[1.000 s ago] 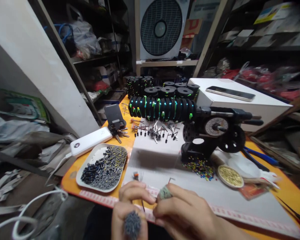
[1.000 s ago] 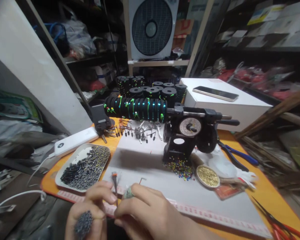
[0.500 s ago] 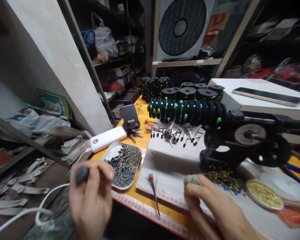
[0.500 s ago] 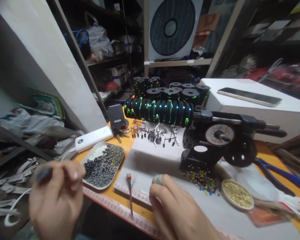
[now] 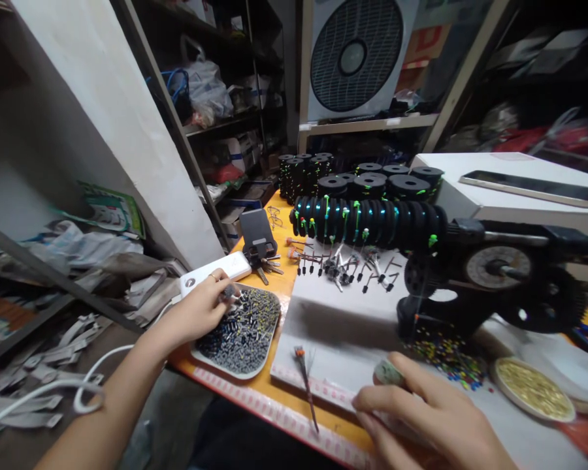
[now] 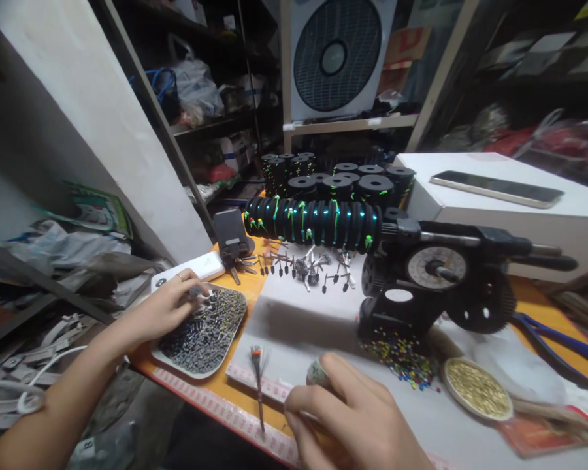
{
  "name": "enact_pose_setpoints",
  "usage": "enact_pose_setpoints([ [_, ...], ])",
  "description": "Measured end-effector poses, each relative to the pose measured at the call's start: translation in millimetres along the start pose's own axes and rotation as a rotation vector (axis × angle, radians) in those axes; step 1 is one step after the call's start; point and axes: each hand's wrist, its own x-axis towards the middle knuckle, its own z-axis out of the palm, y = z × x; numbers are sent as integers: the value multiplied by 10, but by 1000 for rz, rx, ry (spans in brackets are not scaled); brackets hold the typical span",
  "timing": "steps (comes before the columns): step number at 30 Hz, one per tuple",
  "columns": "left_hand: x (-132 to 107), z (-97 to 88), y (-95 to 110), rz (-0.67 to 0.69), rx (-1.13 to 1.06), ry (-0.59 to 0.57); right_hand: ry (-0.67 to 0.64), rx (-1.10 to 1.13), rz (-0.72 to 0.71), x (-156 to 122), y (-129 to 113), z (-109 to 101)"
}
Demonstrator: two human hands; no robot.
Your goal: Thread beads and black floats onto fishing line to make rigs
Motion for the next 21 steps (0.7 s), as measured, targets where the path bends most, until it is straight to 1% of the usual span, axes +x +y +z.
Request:
enact_pose_setpoints([
  [3,34,26,-35,-1,87,-60,27,28,13,1,4,2],
  [6,65,42,-48,-23,143,-57,52,94,60,15,-3,3],
  [9,70,27,-19,-68,168,6,94,160,104,45,-25,-10],
  [12,13,-9,72,-127,153,116,105,165,145,69,-50,-35],
  [14,-64,-9,186,-154,100,182,90,161,163,74,-59,-46],
  [16,-165,43,352,-156,11,212,74,169,179,68,-60,-44],
  [19,-334,242,691,-166,-169,244,77,180,221,45,-53,-20],
  [20,-389,338,817,-177,-370,272,87,184,227,36,-51,-10],
  [21,-441,443,944,-193,-555,254,104,187,226,28,-51,-2],
])
